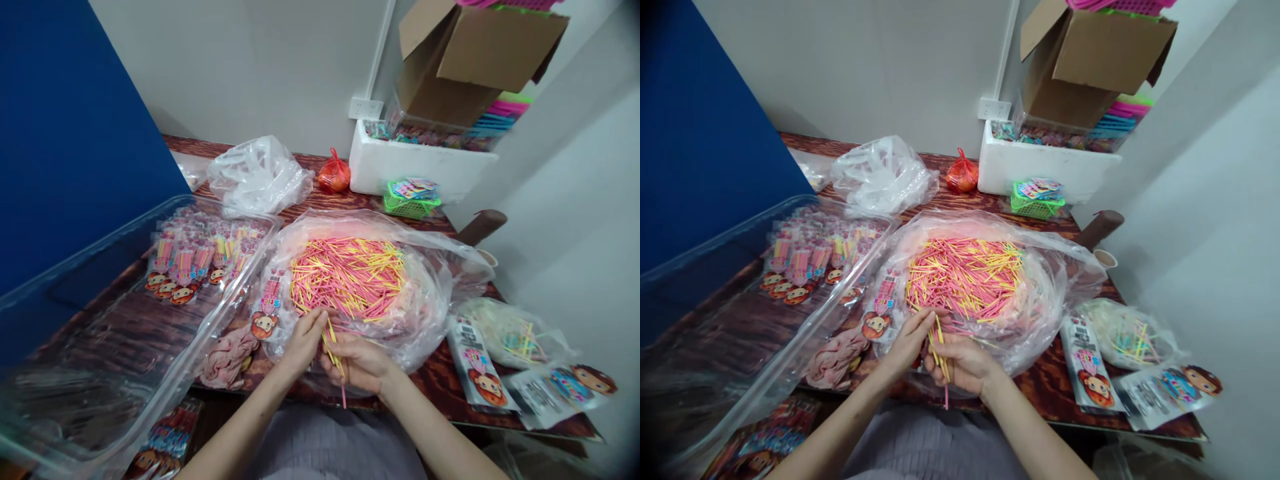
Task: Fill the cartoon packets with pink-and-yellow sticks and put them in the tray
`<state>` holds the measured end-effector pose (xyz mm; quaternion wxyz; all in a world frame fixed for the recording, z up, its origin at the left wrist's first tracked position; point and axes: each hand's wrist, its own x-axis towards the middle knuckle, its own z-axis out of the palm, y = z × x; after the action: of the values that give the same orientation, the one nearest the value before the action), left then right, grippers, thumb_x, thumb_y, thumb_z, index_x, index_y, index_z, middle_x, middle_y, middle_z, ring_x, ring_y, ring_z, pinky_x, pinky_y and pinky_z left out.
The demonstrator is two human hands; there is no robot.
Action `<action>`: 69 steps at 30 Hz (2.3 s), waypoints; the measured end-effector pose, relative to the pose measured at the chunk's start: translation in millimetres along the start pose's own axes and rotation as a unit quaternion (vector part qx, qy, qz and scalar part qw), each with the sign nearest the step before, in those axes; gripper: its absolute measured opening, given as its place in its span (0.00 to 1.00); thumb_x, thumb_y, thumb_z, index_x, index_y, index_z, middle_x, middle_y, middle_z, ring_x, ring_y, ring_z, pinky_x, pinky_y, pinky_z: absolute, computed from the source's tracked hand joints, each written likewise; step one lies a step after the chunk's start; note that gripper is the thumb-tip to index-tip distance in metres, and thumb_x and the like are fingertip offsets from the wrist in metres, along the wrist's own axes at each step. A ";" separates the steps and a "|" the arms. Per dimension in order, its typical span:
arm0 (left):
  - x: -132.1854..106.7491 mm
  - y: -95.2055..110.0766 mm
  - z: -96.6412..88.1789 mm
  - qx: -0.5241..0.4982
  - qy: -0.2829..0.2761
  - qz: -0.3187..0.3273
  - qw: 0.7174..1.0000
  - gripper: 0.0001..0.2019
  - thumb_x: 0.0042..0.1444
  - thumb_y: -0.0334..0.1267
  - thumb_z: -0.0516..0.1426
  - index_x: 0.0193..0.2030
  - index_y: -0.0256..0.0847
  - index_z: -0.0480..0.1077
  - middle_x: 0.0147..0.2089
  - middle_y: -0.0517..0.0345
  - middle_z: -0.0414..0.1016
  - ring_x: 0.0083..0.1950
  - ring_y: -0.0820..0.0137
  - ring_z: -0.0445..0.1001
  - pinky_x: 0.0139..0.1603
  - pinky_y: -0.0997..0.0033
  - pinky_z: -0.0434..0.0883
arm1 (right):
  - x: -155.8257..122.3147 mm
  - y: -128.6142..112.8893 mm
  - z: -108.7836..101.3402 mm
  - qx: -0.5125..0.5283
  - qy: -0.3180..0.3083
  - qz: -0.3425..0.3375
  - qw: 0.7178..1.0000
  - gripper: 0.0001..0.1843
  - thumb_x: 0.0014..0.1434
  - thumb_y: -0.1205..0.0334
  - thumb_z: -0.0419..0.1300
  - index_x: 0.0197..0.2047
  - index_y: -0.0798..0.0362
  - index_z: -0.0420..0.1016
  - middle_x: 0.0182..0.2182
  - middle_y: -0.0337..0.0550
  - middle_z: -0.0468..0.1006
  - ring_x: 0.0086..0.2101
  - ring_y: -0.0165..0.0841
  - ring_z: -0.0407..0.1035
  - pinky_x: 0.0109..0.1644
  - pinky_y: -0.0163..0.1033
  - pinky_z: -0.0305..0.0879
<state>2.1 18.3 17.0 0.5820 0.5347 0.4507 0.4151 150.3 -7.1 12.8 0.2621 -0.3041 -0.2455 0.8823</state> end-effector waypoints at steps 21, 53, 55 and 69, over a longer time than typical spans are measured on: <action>-42.5 -10.2 11.1 0.073 0.089 0.127 0.985 0.20 0.68 0.43 0.46 0.66 0.47 0.58 0.66 0.50 0.64 0.65 0.62 0.64 0.64 0.57 0.63 | 2.8 37.7 17.4 -0.352 0.351 -0.374 0.783 0.16 0.67 0.56 0.52 0.57 0.47 0.65 0.52 0.45 0.73 0.51 0.36 0.68 0.55 0.40 0.63; -14.1 -25.0 7.4 0.544 -0.056 0.142 0.825 0.12 0.52 0.41 0.65 0.39 0.41 0.69 0.43 0.53 0.70 0.46 0.59 0.67 0.46 0.60 0.64 | -19.7 11.7 12.3 -0.354 0.280 -0.394 0.801 0.10 0.64 0.59 0.56 0.38 0.49 0.79 0.35 0.41 0.79 0.39 0.36 0.72 0.46 0.38 0.64; -8.5 -27.6 5.4 0.511 -0.048 0.131 0.848 0.09 0.53 0.39 0.63 0.37 0.41 0.68 0.41 0.55 0.70 0.44 0.61 0.67 0.44 0.62 0.64 | -20.4 10.7 12.6 -0.354 0.281 -0.396 0.799 0.10 0.64 0.59 0.56 0.38 0.49 0.79 0.35 0.41 0.79 0.39 0.36 0.72 0.46 0.38 0.65; -5.6 -14.8 -9.2 0.533 -0.033 0.175 0.828 0.03 0.61 0.32 0.54 0.37 0.40 0.69 0.39 0.53 0.70 0.42 0.63 0.70 0.43 0.64 0.64 | -24.6 8.4 17.2 -0.362 0.292 -0.394 0.793 0.10 0.64 0.59 0.56 0.39 0.49 0.80 0.35 0.42 0.80 0.39 0.37 0.72 0.46 0.39 0.65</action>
<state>-8.1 14.0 2.5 0.1391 0.8447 0.4815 0.1877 152.9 -33.0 29.8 0.5171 -0.4966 -0.5571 0.4191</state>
